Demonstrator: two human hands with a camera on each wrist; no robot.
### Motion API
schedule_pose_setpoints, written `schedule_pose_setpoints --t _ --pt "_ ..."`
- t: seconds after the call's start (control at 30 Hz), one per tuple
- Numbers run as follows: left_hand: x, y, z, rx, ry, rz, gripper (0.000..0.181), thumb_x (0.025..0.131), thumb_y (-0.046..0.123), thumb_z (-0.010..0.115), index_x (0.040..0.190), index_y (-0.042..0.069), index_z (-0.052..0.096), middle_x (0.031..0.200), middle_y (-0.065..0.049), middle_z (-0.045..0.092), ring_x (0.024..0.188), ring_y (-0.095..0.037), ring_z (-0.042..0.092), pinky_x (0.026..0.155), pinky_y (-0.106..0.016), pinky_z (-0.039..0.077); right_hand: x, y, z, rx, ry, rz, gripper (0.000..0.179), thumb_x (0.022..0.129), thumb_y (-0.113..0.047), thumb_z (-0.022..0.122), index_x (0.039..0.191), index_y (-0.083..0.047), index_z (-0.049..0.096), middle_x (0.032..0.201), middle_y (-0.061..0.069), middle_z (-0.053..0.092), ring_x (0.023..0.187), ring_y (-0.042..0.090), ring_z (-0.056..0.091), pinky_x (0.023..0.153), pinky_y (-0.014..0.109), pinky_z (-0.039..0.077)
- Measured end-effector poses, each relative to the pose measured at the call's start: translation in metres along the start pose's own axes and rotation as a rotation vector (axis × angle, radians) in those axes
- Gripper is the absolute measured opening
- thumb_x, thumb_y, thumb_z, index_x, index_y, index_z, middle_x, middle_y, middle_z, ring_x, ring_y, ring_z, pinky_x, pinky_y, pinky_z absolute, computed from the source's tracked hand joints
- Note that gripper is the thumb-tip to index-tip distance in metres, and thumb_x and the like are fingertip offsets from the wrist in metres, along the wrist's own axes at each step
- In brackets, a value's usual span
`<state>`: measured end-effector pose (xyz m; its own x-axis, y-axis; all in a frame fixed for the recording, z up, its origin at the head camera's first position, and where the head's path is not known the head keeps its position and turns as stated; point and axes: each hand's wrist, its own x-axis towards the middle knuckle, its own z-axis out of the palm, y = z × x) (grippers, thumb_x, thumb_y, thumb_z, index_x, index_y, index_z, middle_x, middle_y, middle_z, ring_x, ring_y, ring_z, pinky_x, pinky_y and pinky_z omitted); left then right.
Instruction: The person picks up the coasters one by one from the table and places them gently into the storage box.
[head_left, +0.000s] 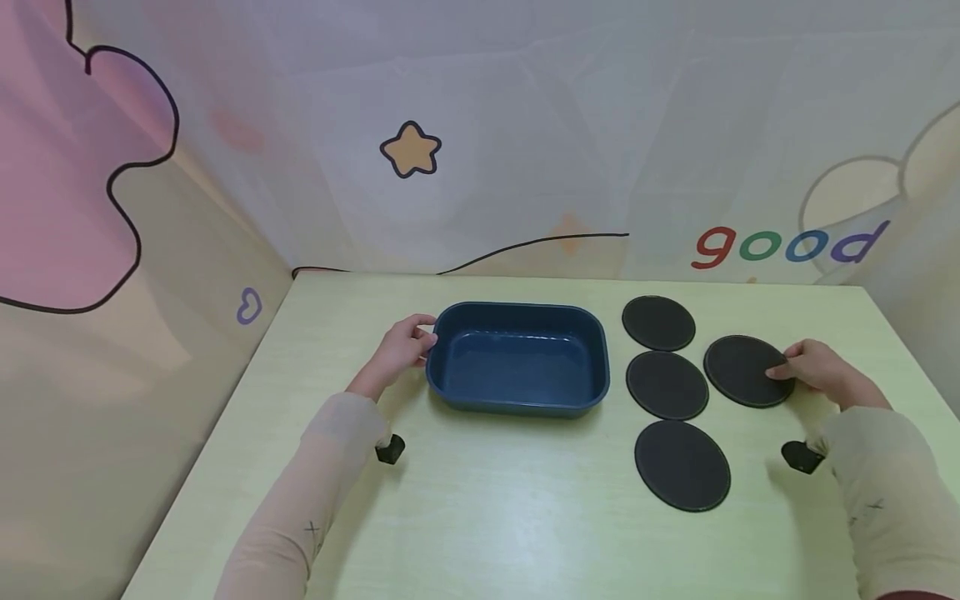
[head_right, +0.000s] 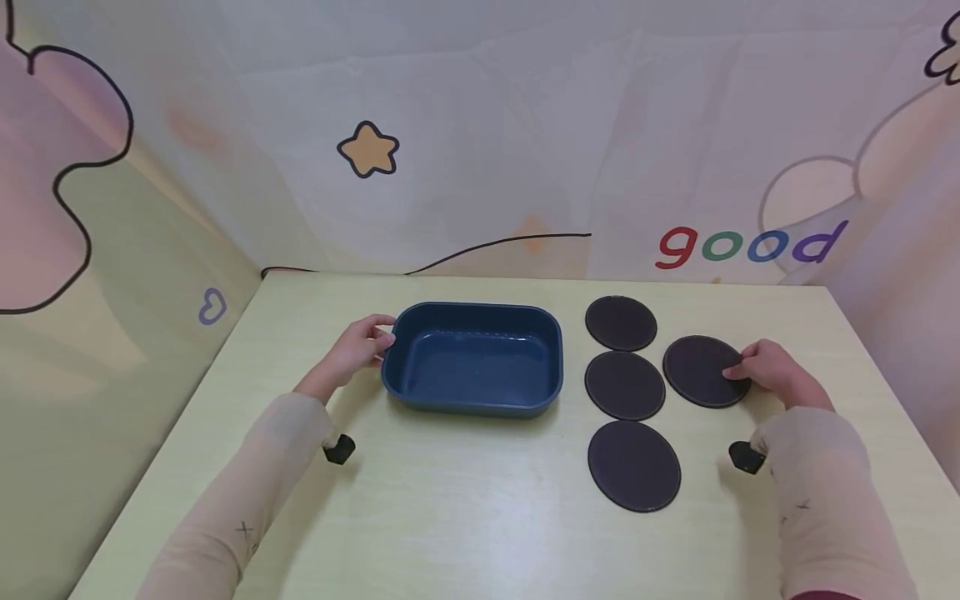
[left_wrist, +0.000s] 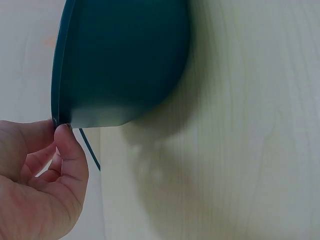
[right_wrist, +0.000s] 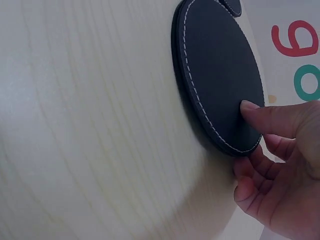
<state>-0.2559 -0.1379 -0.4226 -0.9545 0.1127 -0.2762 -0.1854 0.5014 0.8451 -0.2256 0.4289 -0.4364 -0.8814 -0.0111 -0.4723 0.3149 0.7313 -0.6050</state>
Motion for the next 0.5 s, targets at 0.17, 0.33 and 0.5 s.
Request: schedule_pose_setpoints --t 0.17,0.33,0.5 --pt "0.0 -0.001 -0.001 -0.004 0.001 -0.001 0.035 0.091 0.012 0.048 0.125 0.008 0.044 0.087 -0.007 0.049 0.068 -0.014 0.054 0.058 -0.021 0.047 -0.006 -0.004 -0.002 -0.007 0.019 -0.021 0.05 0.08 -0.018 0.06 0.105 0.013 0.03 0.094 0.02 0.036 0.072 0.018 0.042 0.06 0.027 0.041" --pt "0.0 0.0 -0.001 -0.019 0.001 -0.02 0.035 0.091 0.012 0.048 0.125 0.009 0.044 0.088 -0.007 0.049 0.069 -0.014 0.054 0.058 -0.02 0.047 -0.013 -0.008 -0.006 0.041 0.002 -0.039 0.048 0.084 -0.01 0.051 0.114 0.016 0.024 0.098 0.021 0.038 0.072 0.013 0.047 0.063 0.028 0.046" --pt "0.001 0.002 0.0 -0.021 -0.005 -0.033 0.035 0.091 0.012 0.047 0.126 0.009 0.043 0.09 -0.008 0.05 0.07 -0.014 0.054 0.058 -0.021 0.048 -0.018 -0.011 -0.012 0.096 -0.027 -0.06 0.045 0.086 -0.006 0.043 0.12 0.014 0.021 0.089 0.006 0.045 0.072 0.007 0.05 0.066 0.028 0.049"
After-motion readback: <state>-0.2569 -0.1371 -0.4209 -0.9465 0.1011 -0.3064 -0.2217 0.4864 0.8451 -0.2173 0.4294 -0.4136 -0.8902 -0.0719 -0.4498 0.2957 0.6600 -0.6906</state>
